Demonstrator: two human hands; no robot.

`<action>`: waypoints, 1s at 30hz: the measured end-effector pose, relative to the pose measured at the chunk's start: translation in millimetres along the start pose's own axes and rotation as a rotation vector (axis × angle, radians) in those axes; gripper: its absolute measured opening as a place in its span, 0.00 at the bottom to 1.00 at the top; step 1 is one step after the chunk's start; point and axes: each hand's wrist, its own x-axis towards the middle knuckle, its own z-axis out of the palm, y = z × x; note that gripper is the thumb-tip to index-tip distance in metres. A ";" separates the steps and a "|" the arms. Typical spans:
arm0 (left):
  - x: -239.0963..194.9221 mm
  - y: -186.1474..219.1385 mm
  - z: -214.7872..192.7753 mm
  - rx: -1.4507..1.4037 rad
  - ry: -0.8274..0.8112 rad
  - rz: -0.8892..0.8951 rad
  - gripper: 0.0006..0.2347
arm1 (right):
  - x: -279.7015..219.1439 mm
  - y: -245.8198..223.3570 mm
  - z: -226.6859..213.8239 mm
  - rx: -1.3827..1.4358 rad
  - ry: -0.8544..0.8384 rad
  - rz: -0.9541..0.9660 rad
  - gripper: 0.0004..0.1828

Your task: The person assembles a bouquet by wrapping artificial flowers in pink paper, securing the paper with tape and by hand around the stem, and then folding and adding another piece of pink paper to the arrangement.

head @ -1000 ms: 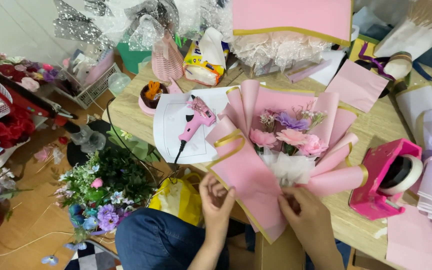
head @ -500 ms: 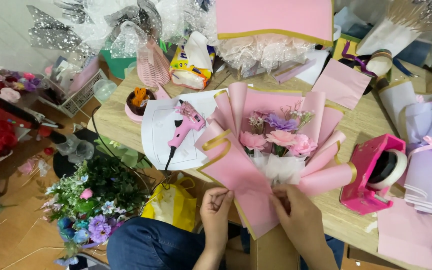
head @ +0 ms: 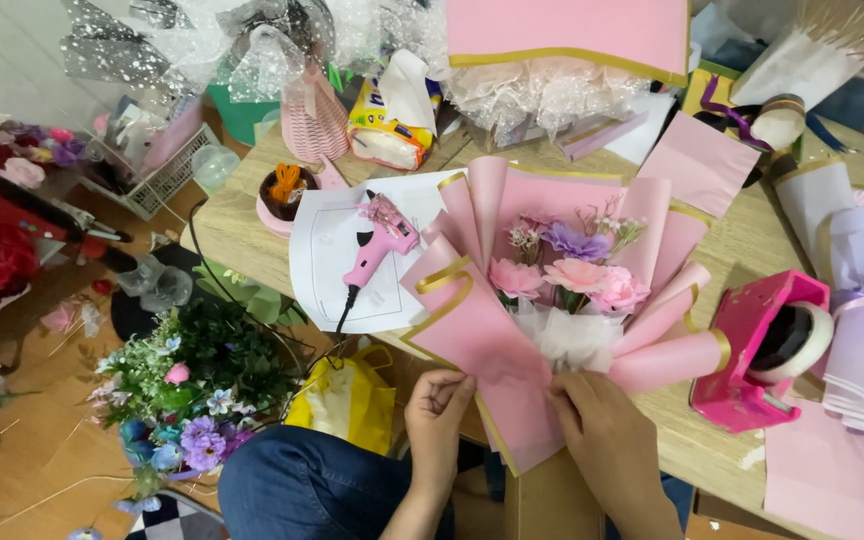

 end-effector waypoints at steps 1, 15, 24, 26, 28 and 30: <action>1.0 -1.4 -0.9 -0.003 0.005 0.004 0.04 | 0.6 0.5 0.1 0.001 -0.001 -0.007 0.04; 11.2 -1.7 -7.7 0.005 -0.074 0.011 0.04 | 5.8 -1.1 2.6 -0.029 -0.115 0.098 0.05; 19.1 -12.9 -12.7 -0.009 -0.054 0.010 0.06 | 10.7 -6.1 2.2 -0.023 -0.030 -0.125 0.06; 18.6 -10.8 -11.8 -0.005 -0.057 0.005 0.06 | 9.4 -5.7 1.1 -0.003 -0.034 -0.098 0.05; 18.2 -11.7 -12.7 0.001 -0.049 -0.002 0.06 | 7.8 -5.6 0.4 0.022 -0.045 -0.076 0.04; 20.2 -15.5 -13.6 -0.035 -0.062 0.020 0.06 | 8.0 -4.8 -0.1 0.044 -0.057 -0.051 0.04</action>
